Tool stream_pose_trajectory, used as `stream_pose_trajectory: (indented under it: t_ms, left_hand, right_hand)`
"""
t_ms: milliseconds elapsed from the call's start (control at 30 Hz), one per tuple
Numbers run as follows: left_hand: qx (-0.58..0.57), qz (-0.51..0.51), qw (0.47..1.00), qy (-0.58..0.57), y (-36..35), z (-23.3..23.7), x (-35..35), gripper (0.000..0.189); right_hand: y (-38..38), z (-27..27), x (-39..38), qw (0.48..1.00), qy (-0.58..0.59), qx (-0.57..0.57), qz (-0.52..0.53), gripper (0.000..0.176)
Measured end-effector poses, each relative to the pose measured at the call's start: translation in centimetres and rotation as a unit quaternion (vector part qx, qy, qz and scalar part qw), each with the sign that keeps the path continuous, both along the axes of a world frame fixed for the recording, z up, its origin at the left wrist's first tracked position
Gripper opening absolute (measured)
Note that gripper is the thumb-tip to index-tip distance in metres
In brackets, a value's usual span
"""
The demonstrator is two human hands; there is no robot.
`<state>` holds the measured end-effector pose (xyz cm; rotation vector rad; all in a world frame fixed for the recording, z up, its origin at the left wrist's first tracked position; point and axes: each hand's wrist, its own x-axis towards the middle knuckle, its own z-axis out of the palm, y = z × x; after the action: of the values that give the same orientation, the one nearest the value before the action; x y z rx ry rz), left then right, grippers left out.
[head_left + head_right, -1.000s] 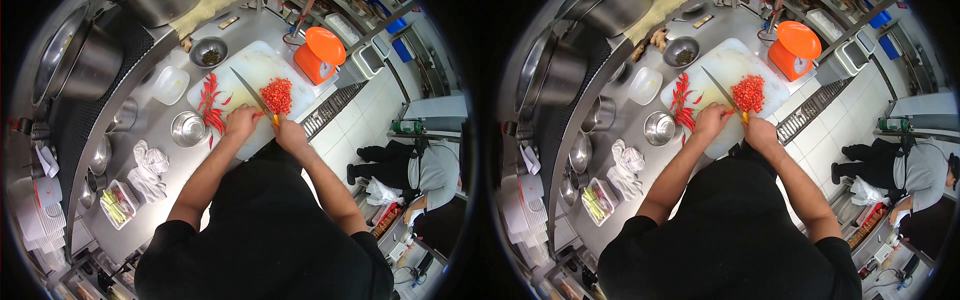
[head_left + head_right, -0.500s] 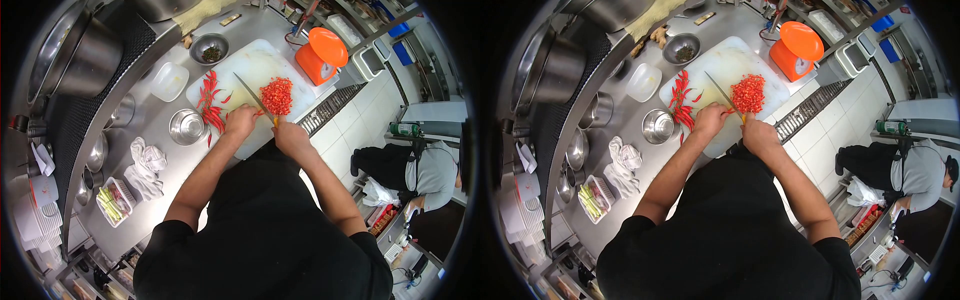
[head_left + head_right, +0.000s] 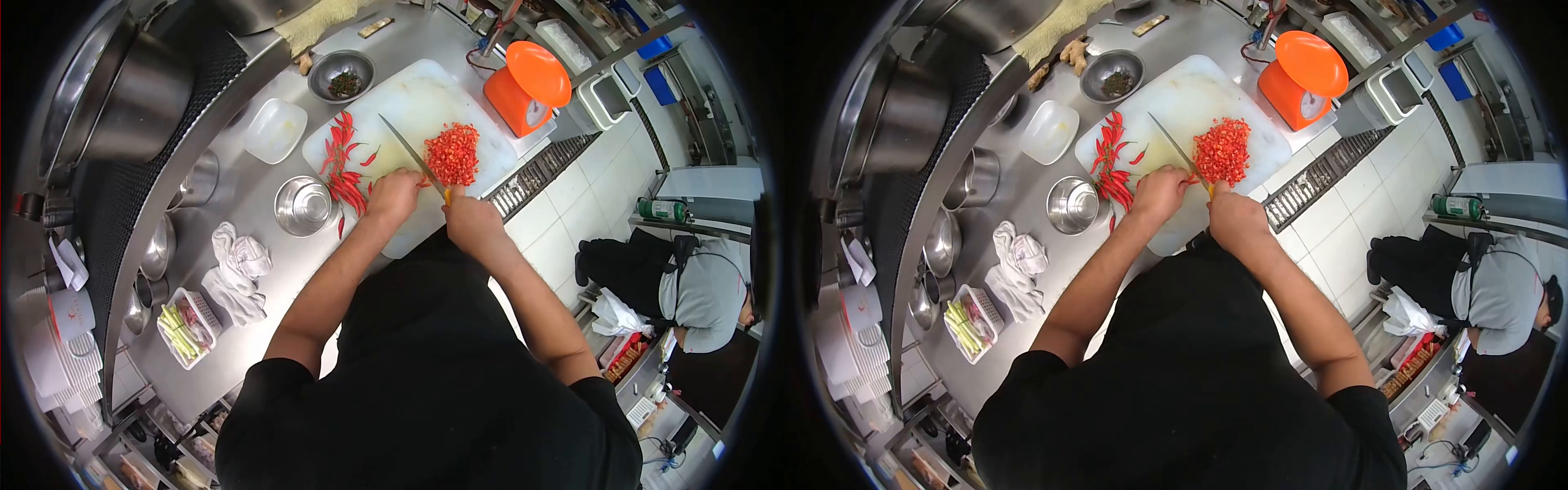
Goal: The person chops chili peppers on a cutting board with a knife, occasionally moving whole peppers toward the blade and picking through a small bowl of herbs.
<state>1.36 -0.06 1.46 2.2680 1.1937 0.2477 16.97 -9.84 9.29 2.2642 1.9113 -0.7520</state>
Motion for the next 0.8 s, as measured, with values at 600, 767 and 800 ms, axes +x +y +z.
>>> stream_pose_trajectory:
  t_ms: [600,767,800]
  left_hand:
    - [-0.001,0.024,0.999,-0.044,-0.2,-0.6,-0.2,0.011]
    - [0.011,0.039,0.997,-0.061,-0.2,-0.5,0.0,0.011]
    - [0.004,0.045,0.997,-0.065,-0.4,-0.6,-0.3,0.011]
  right_hand:
    - [0.5,-3.1,-0.7,1.000,0.011,0.008,-0.024,0.032]
    - [1.3,-1.2,-0.4,1.000,0.003,0.009,0.002,0.033]
    - [0.9,-1.1,-0.4,1.000,-0.001,0.010,0.009,0.032]
